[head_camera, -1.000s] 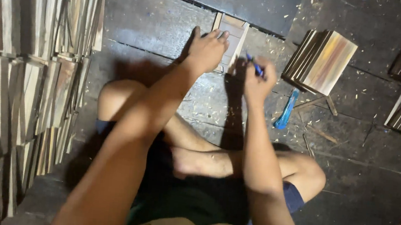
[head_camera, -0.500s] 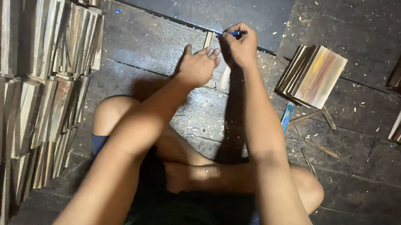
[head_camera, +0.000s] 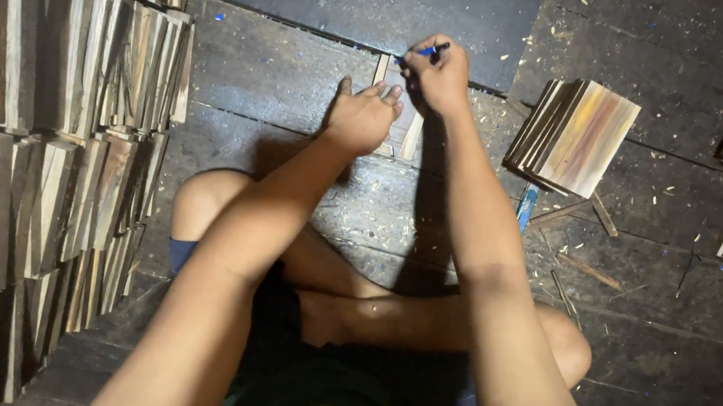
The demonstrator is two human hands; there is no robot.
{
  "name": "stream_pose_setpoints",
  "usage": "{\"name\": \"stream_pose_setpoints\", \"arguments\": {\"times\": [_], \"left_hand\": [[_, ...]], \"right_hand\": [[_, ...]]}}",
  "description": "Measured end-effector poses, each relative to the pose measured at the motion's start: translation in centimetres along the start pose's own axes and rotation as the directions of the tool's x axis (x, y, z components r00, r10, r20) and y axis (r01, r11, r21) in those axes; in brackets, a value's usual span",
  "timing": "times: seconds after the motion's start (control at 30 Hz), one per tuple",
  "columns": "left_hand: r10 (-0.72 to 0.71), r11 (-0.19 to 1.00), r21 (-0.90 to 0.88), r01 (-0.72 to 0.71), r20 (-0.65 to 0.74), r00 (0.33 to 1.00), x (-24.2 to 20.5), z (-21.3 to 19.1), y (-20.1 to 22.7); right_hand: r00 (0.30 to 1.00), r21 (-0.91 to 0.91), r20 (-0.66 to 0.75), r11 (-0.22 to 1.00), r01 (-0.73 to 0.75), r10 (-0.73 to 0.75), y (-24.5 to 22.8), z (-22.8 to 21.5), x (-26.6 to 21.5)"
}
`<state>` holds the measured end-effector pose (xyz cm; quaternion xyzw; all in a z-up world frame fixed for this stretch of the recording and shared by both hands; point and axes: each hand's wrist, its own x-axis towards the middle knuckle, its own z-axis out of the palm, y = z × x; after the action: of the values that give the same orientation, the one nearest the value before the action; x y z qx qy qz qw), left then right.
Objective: The person is marking and scoring small wooden slats using a pen and a utility knife while sitting on the floor.
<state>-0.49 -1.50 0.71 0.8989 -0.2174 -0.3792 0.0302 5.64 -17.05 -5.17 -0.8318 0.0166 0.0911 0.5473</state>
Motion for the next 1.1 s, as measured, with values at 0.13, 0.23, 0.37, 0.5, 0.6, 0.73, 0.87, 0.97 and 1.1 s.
{"name": "stream_pose_setpoints", "arguments": {"times": [0.13, 0.23, 0.37, 0.5, 0.6, 0.73, 0.87, 0.97, 1.1], "left_hand": [[0.002, 1.0, 0.002, -0.002, -0.018, 1.0, 0.5, 0.9, -0.1], [0.01, 1.0, -0.009, -0.01, -0.017, 1.0, 0.3, 0.7, 0.0], [0.023, 0.999, 0.025, -0.021, -0.081, 0.996, 1.4, 1.7, -0.5], [0.025, 1.0, 0.005, -0.025, -0.08, 0.997, 1.5, 1.9, -0.5], [0.015, 0.999, -0.029, -0.018, -0.104, 0.994, 1.7, 2.2, -0.3], [-0.002, 1.0, 0.009, 0.002, -0.062, 0.998, 1.2, 1.3, 0.1], [-0.002, 1.0, 0.006, 0.003, -0.085, 0.996, 1.1, 1.4, 0.2], [-0.002, 1.0, 0.025, 0.004, -0.066, 0.998, 0.4, 0.6, 0.6], [-0.006, 1.0, 0.03, 0.008, -0.063, 0.998, 1.1, 1.3, 0.3]], "right_hand": [[0.994, 0.19, -0.101, 0.979, 0.07, -0.051, 1.9, 1.2, -0.1], [0.997, -0.029, -0.026, 0.997, 0.075, -0.076, 1.0, 0.3, -0.5], [0.997, 0.288, -0.07, 0.958, -0.013, 0.035, 0.5, 1.5, -0.4], [0.981, 0.382, -0.192, 0.921, 0.075, 0.0, 2.3, 2.9, -1.3], [0.97, 0.065, -0.191, 0.984, 0.166, -0.151, 1.4, 1.9, -1.4], [0.968, 0.014, -0.172, 0.983, 0.186, -0.181, 0.9, 1.6, -1.1], [0.999, 0.113, -0.03, 0.993, 0.028, -0.024, -0.5, 0.1, -1.8], [0.998, 0.122, 0.02, 0.991, -0.063, 0.061, -0.9, -0.3, -2.1], [0.984, 0.16, -0.165, 0.982, 0.1, -0.073, 1.9, 1.8, -1.3]]}}
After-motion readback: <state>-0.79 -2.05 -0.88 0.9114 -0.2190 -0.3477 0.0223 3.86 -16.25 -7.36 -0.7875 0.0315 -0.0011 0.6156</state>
